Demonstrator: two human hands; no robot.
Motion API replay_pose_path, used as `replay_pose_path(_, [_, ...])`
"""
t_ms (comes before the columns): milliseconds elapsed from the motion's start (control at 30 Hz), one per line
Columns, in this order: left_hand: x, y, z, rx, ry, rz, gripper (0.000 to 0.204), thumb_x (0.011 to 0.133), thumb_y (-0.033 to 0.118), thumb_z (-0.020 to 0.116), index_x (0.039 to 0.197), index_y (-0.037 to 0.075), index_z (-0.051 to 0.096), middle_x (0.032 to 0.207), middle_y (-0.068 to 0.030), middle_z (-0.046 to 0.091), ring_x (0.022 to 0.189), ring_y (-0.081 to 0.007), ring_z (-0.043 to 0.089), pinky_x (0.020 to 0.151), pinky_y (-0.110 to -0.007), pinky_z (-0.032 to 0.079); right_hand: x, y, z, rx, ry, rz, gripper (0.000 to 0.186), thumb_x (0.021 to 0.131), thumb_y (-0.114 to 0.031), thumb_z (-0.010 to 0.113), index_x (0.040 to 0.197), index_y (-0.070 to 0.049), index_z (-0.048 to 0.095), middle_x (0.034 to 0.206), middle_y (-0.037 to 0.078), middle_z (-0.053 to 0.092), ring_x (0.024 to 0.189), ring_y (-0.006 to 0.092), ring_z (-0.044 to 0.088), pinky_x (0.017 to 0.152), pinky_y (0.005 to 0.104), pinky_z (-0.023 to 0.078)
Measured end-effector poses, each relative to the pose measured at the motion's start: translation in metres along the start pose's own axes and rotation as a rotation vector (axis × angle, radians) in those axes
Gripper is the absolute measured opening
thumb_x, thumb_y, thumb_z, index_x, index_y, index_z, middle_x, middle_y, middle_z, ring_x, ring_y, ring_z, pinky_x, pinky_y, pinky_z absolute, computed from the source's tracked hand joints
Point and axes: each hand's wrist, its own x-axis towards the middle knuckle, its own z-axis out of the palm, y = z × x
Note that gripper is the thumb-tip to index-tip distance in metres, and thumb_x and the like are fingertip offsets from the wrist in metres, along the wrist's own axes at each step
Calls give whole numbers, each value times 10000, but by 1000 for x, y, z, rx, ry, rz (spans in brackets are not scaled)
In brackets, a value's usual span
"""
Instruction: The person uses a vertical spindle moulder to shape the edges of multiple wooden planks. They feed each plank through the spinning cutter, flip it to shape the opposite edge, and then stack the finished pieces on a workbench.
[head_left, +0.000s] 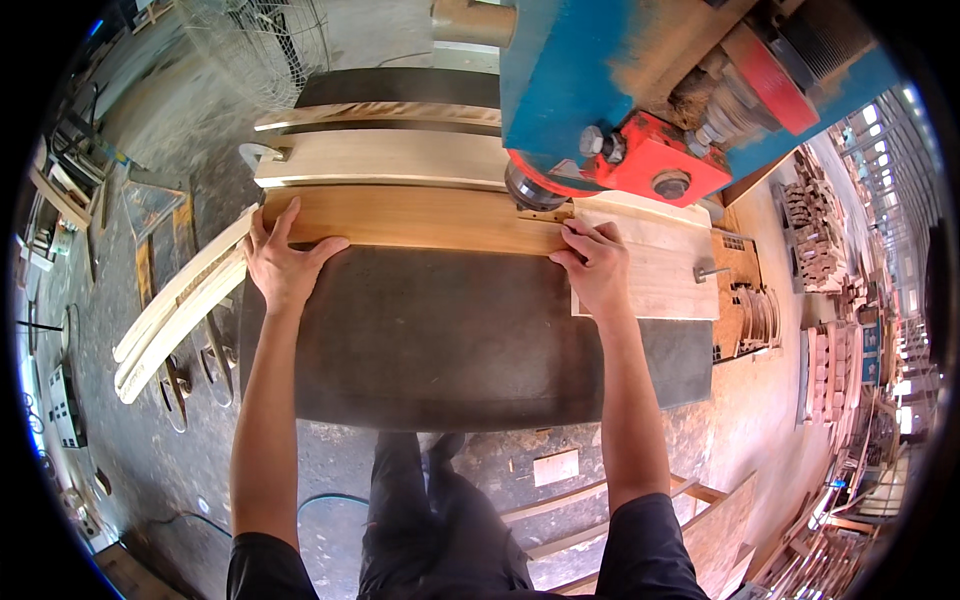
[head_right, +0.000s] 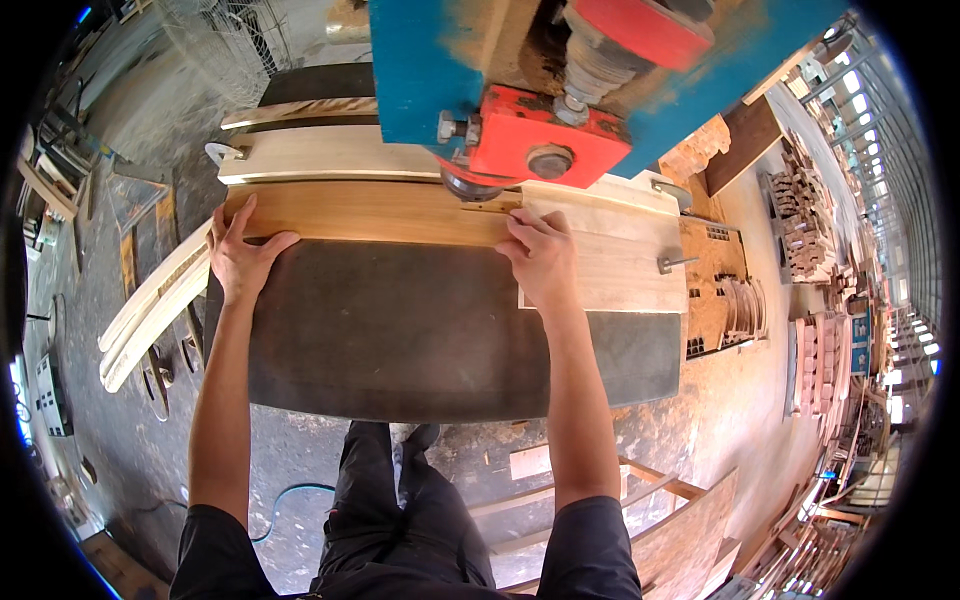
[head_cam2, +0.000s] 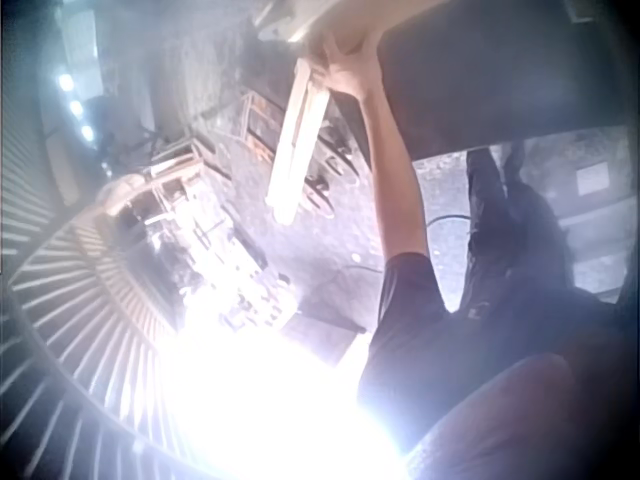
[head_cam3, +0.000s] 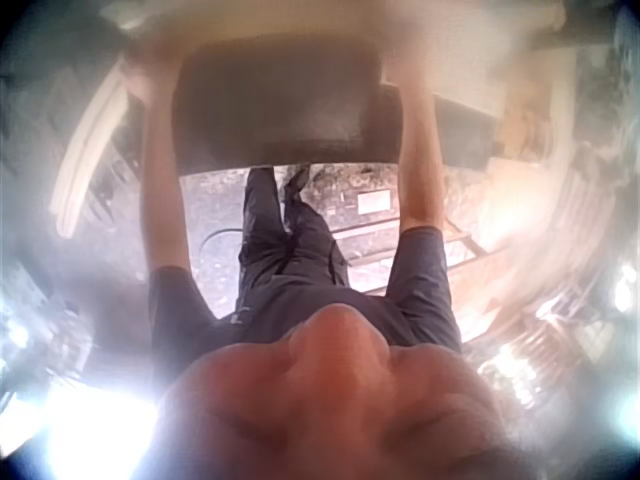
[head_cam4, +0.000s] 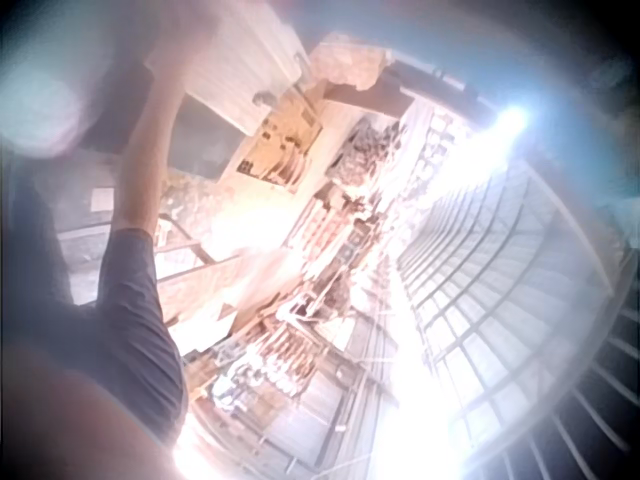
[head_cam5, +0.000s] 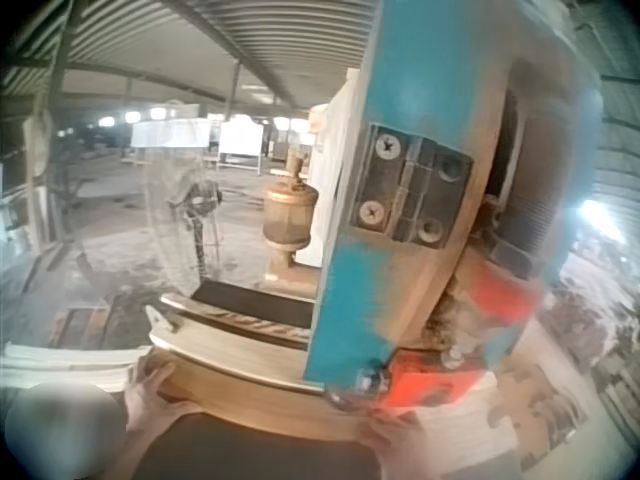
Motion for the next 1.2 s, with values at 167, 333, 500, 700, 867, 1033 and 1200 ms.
replay_pose_path(167, [0, 2, -1, 11, -14, -26, 893, 551, 623, 945, 1349, 295, 716, 1543, -190, 488, 1371, -441, 469, 1141, -537, 408, 0, -2, -1, 0, -2, 1, 356, 681, -33, 845, 1032, -18, 783, 1142, 27, 767, 888, 279, 595, 806, 381, 564])
replay_pose_path(333, [0, 3, -3, -13, -18, -47, 877, 548, 604, 951, 1335, 294, 719, 1557, -166, 474, 1377, -430, 468, 1138, -540, 411, 1, -5, -2, -4, 2, -7, 365, 679, -26, 841, 1039, -9, 782, 1137, 26, 768, 875, 275, 597, 794, 373, 564])
replay_pose_path(500, [-2, 4, -4, -40, -10, -37, 881, 552, 604, 950, 1337, 281, 713, 1552, -162, 466, 1363, -430, 475, 1116, -543, 430, 2, -3, -3, -24, -24, -22, 370, 678, -38, 844, 1042, -6, 788, 1141, 29, 771, 886, 273, 609, 800, 370, 567])
replay_pose_path(700, [-2, 5, -3, -24, 14, -42, 899, 552, 626, 944, 1348, 281, 708, 1547, -163, 467, 1357, -431, 475, 1105, -544, 438, 1, -2, -2, -75, -37, -44, 381, 685, -57, 849, 1059, -17, 793, 1168, 39, 770, 905, 280, 622, 822, 372, 573])
replay_pose_path(867, [0, 6, -5, -26, -16, -60, 901, 557, 643, 935, 1354, 292, 705, 1558, -165, 454, 1366, -430, 470, 1106, -544, 436, 2, -3, -1, -116, -27, -73, 411, 694, -80, 857, 1094, -19, 788, 1173, 58, 771, 857, 280, 601, 803, 367, 560])
replay_pose_path(1033, [-1, 5, -8, 2, -46, -40, 868, 595, 648, 914, 1337, 247, 707, 1564, -145, 452, 1380, -412, 466, 1115, -542, 425, -2, -8, 1, -172, -25, -39, 396, 716, -84, 842, 1104, -31, 786, 1204, 41, 760, 891, 295, 611, 824, 381, 568])
replay_pose_path(1200, [17, -11, -20, 6, -73, 353, 748, 721, 587, 862, 1315, 163, 695, 1526, -111, 494, 1375, -386, 477, 1132, -519, 414, -9, -24, 7, -300, 7, 51, 418, 729, -84, 832, 1141, -58, 770, 1263, 25, 718, 952, 310, 613, 833, 396, 567])
